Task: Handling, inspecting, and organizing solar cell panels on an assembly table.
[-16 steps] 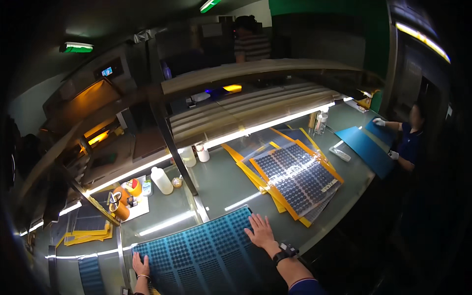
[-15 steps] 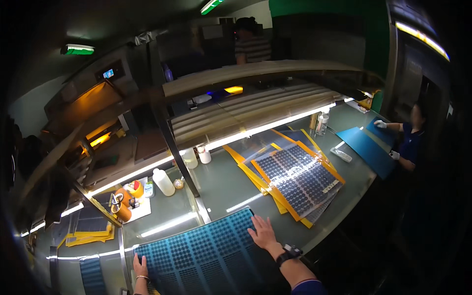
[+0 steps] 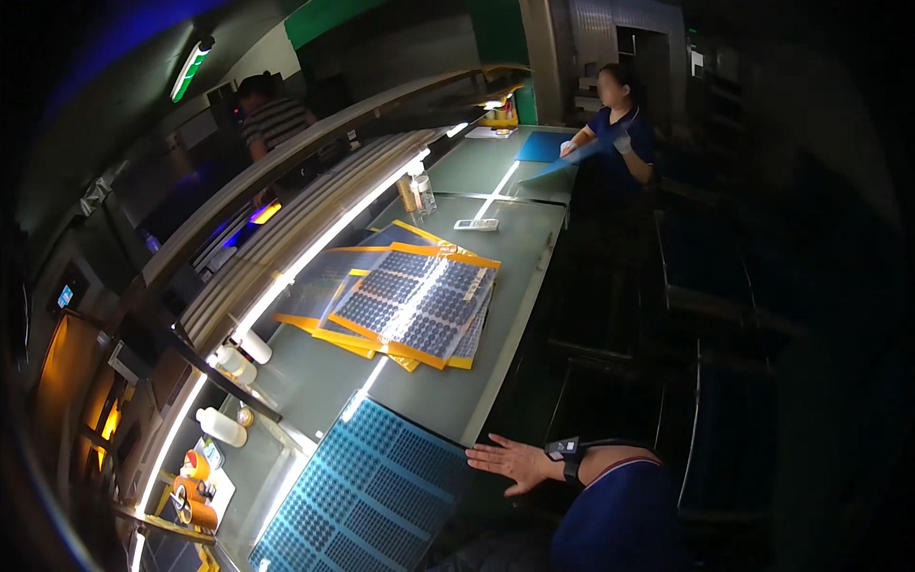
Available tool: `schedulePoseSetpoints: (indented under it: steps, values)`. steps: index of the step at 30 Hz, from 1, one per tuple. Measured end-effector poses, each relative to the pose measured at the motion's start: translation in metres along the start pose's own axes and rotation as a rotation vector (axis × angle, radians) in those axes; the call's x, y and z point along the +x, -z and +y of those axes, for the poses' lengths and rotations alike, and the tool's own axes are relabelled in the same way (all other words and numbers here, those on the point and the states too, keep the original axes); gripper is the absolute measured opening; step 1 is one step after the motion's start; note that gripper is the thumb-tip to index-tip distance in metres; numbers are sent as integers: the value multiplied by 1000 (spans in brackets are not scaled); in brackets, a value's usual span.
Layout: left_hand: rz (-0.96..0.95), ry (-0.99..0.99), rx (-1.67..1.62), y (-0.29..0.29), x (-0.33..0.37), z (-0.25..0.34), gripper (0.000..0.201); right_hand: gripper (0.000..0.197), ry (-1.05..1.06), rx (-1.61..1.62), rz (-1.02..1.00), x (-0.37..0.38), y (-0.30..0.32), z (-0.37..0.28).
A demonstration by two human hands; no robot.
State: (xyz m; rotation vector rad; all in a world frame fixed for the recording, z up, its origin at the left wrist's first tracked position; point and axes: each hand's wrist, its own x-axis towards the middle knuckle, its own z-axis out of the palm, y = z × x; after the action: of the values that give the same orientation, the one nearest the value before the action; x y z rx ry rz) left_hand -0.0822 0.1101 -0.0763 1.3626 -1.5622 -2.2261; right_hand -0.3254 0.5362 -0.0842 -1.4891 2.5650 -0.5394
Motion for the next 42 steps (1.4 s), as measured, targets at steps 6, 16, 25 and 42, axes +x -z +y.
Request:
schedulePoseSetpoints:
  steps: [6,16,25,42]
  values:
    - [-69,143,-508,13,-19,-63,47,90,-73,-96,109,6,5,-20]
    - [238,-204,-556,124,-72,19,23,42,115,-60,579,51,-38,-68]
    - [401,-369,-302,158,-115,91,18,17,555,263,539,125,4,-120]
    - [-153,-769,694,50,-205,269,56,29,-50,1571,1382,337,210,-129]
